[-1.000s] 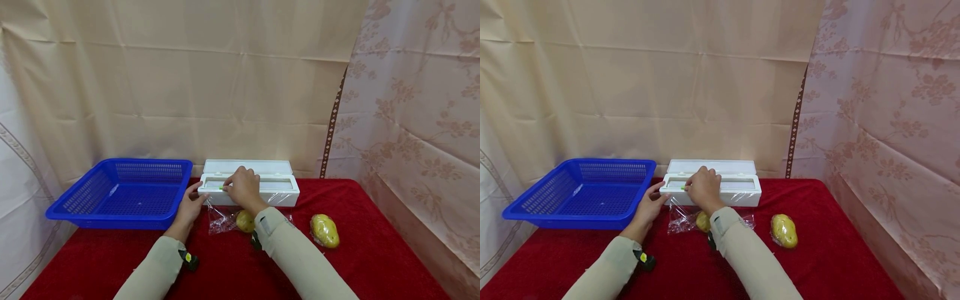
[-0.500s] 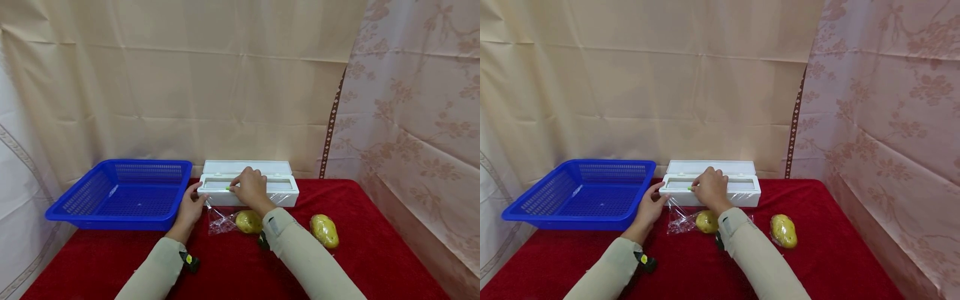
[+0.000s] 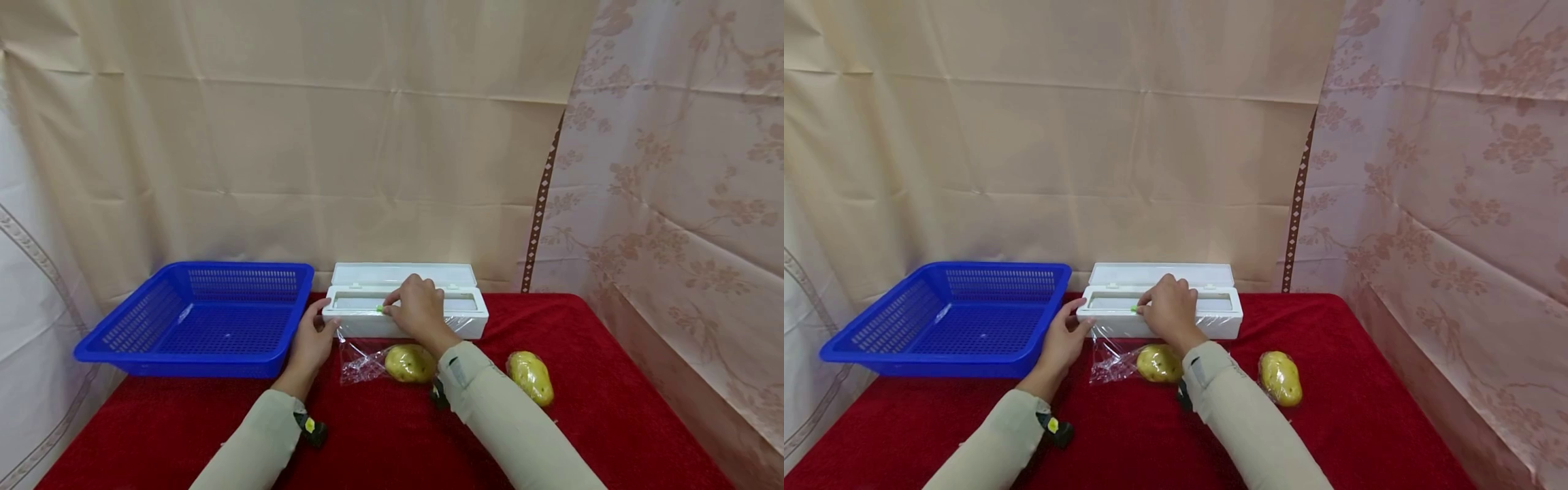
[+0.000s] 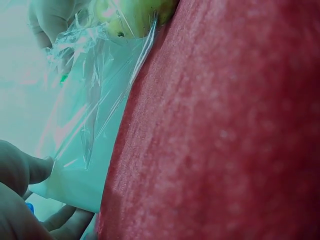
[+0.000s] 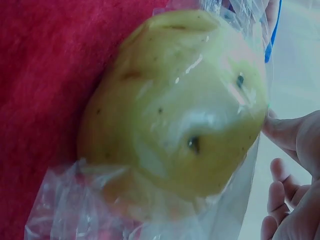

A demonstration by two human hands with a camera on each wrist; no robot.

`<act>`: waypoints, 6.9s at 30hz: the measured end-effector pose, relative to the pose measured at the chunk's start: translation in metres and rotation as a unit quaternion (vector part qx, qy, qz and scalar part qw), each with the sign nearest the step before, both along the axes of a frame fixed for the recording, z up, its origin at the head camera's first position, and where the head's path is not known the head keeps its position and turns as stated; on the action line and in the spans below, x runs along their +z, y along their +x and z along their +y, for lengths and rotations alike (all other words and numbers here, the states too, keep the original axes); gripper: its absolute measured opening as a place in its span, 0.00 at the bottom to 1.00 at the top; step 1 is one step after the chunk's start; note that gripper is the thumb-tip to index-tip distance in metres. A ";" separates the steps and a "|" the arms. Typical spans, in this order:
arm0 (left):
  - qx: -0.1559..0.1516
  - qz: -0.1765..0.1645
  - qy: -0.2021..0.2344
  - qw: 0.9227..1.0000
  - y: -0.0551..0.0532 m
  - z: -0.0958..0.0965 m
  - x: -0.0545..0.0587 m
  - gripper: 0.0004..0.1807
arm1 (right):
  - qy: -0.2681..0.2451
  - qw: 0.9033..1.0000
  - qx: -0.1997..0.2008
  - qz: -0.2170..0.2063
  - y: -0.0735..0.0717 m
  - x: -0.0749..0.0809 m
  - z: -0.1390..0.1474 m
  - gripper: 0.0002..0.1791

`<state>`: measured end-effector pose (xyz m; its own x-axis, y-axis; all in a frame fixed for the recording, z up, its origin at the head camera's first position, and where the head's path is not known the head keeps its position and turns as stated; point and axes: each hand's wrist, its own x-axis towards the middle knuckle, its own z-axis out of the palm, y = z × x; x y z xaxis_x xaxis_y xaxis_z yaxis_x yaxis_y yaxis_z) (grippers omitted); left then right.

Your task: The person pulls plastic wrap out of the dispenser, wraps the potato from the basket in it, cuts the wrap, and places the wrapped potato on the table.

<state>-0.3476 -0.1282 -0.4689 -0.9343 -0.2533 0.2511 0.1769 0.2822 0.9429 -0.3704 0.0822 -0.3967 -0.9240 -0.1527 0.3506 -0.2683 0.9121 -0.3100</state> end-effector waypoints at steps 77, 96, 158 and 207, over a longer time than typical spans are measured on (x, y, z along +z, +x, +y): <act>-0.021 -0.020 0.001 1.000 0.000 -0.001 0.001 0.28 | -0.029 0.999 0.013 0.013 0.004 -0.004 0.110 0.02; -0.019 -0.022 -0.002 1.000 -0.001 0.000 -0.001 0.28 | -0.029 0.996 0.080 0.022 0.000 -0.002 0.134 0.02; -0.014 0.047 -0.094 0.994 0.004 0.002 0.004 0.26 | 0.031 0.990 0.133 0.030 0.011 0.002 0.174 0.18; 0.031 0.121 -0.382 0.916 0.038 0.012 0.040 0.02 | 0.081 0.980 0.112 0.144 0.017 -0.006 0.170 0.04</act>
<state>-0.3100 -0.1161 -0.4285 -0.8181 0.0330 0.5742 0.3159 0.8600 0.4008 -0.3529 0.2523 -0.4028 -0.7279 -0.4147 0.5461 -0.5218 0.8517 -0.0486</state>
